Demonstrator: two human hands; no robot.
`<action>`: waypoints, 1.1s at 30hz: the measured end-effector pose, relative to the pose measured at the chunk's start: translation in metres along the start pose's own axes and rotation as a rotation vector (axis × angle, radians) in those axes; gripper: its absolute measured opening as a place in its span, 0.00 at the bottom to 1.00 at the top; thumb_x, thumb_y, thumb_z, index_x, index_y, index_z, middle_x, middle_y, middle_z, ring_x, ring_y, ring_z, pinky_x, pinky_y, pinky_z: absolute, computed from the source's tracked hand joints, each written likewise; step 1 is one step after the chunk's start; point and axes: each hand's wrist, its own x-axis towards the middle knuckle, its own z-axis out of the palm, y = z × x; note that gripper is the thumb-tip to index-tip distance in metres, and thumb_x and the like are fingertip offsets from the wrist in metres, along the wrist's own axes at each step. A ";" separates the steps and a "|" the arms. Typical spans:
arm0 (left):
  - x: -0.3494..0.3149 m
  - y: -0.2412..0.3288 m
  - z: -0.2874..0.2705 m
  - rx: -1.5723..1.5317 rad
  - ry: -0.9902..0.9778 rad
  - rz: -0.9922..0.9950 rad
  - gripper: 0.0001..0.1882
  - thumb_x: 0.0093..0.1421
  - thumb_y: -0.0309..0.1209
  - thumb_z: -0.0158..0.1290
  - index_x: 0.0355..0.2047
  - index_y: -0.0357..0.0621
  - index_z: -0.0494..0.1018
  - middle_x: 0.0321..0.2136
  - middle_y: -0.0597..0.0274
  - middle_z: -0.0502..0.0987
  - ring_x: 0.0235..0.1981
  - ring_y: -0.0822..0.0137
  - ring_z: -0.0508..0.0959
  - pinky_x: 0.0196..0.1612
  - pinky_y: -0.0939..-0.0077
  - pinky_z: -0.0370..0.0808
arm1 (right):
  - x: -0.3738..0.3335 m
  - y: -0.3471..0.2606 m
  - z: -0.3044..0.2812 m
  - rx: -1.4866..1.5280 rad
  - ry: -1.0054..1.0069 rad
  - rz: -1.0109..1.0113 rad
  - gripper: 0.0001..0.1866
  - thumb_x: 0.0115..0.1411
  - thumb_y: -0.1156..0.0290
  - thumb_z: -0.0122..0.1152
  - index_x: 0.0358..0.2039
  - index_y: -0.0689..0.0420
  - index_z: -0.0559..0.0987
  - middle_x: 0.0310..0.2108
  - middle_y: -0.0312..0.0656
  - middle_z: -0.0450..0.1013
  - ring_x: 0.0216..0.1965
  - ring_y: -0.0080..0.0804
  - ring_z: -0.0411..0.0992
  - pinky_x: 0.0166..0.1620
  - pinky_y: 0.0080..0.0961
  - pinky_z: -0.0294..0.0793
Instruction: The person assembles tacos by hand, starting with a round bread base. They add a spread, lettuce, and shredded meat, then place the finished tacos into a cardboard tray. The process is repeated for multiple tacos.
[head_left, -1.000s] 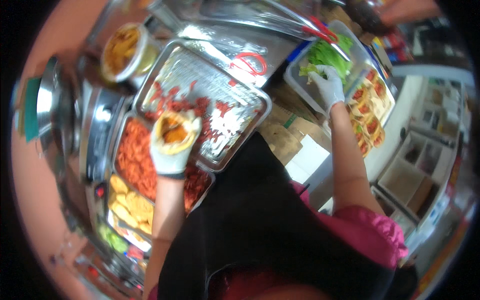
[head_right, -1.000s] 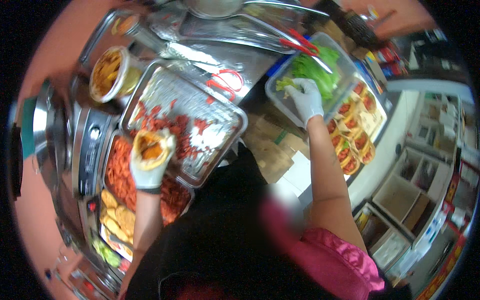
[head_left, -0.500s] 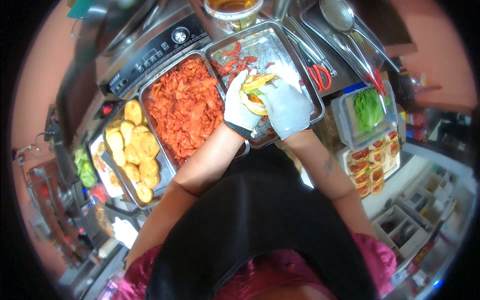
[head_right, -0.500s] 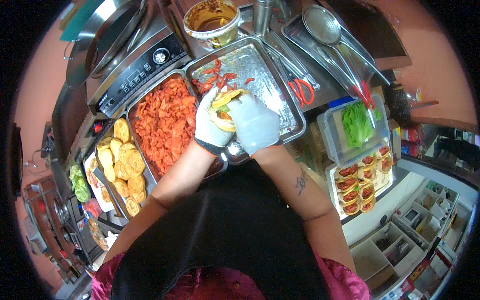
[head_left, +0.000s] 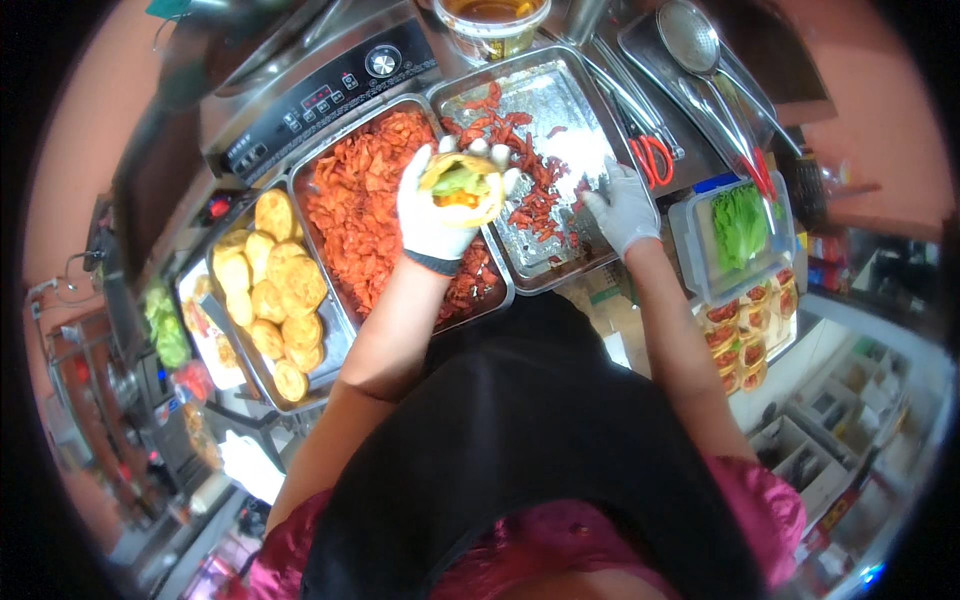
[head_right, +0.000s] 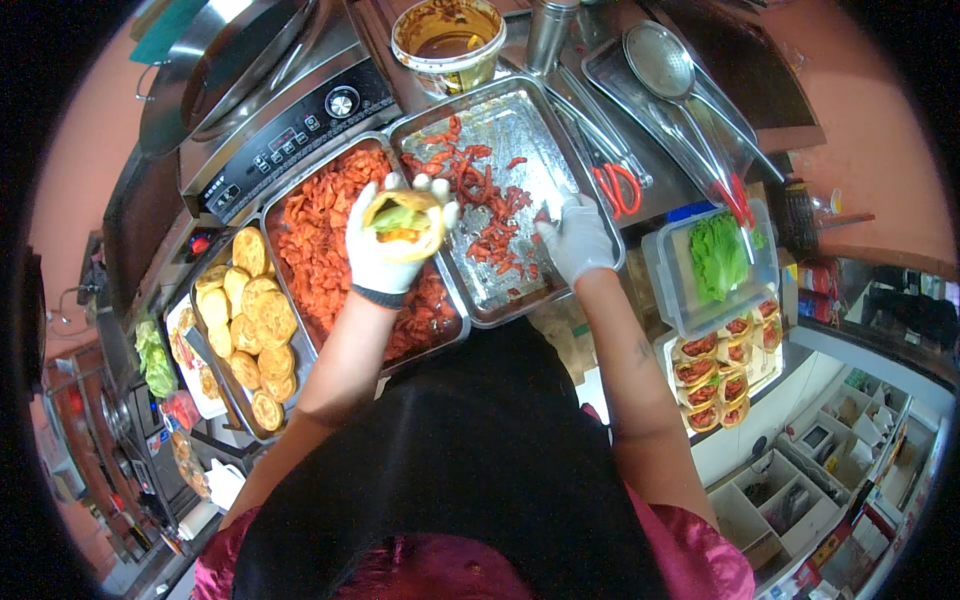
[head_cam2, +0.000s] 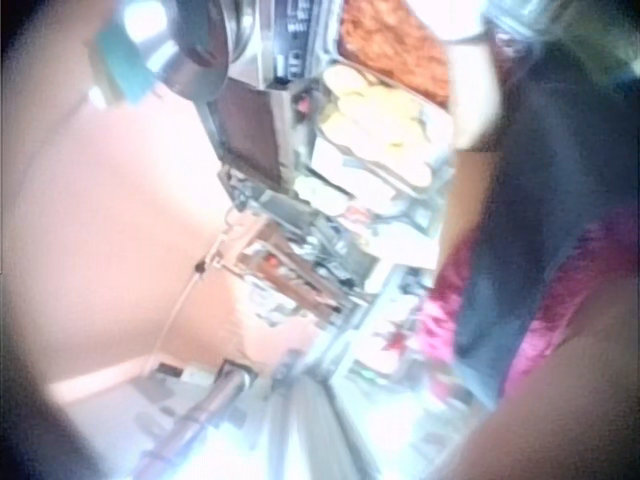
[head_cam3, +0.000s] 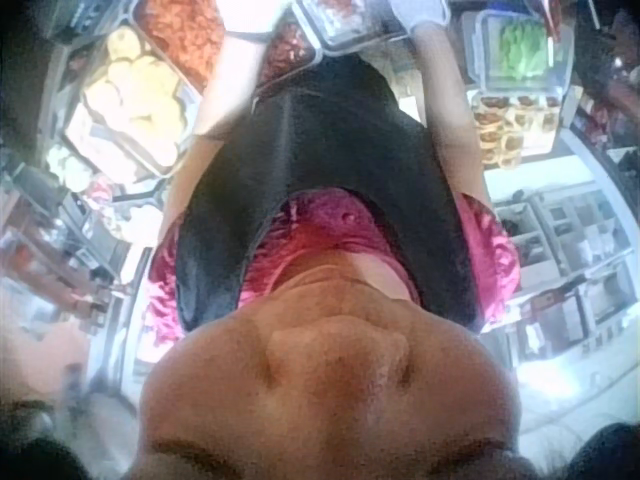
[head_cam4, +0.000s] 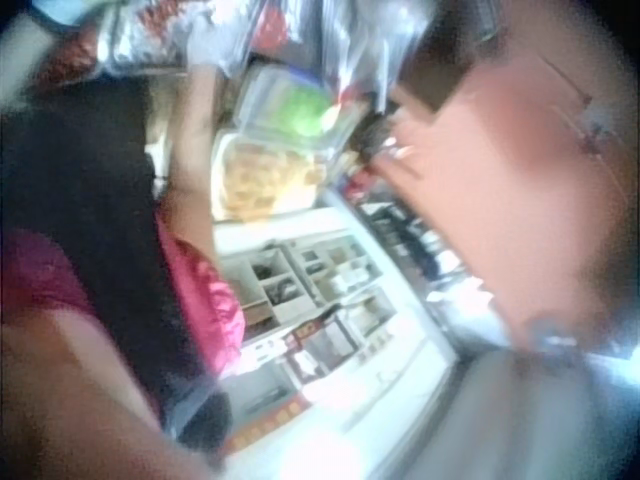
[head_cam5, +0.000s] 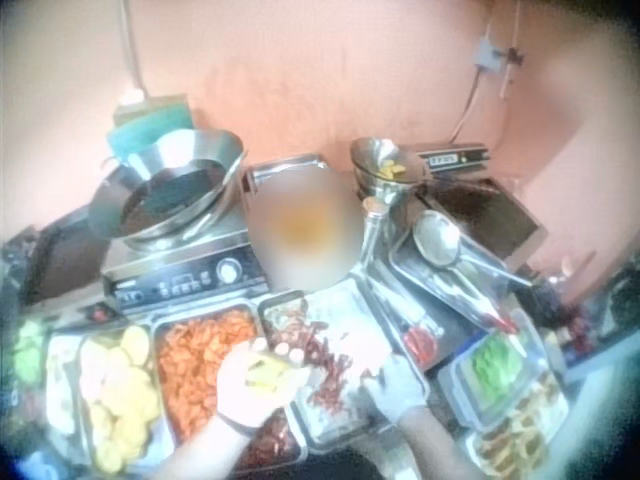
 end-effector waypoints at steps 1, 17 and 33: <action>-0.006 0.006 -0.001 0.006 0.022 0.014 0.17 0.67 0.47 0.46 0.36 0.50 0.80 0.44 0.49 0.79 0.56 0.41 0.72 0.62 0.32 0.64 | 0.004 0.015 0.025 -0.087 0.001 0.054 0.36 0.57 0.57 0.67 0.64 0.53 0.67 0.58 0.58 0.67 0.57 0.56 0.69 0.59 0.43 0.69; -0.056 0.030 -0.026 -0.022 0.014 0.110 0.21 0.68 0.48 0.47 0.45 0.47 0.79 0.52 0.49 0.73 0.61 0.44 0.66 0.64 0.36 0.63 | 0.125 -0.081 0.100 -0.112 0.005 -0.264 0.42 0.50 0.35 0.66 0.65 0.29 0.69 0.72 0.48 0.50 0.72 0.55 0.46 0.71 0.58 0.42; -0.068 0.037 -0.026 -0.015 0.027 0.147 0.21 0.68 0.51 0.45 0.43 0.53 0.81 0.50 0.50 0.78 0.60 0.40 0.70 0.64 0.34 0.62 | 0.095 -0.053 0.053 -0.066 -0.301 -0.584 0.41 0.48 0.48 0.74 0.63 0.35 0.71 0.71 0.46 0.52 0.69 0.58 0.52 0.70 0.52 0.51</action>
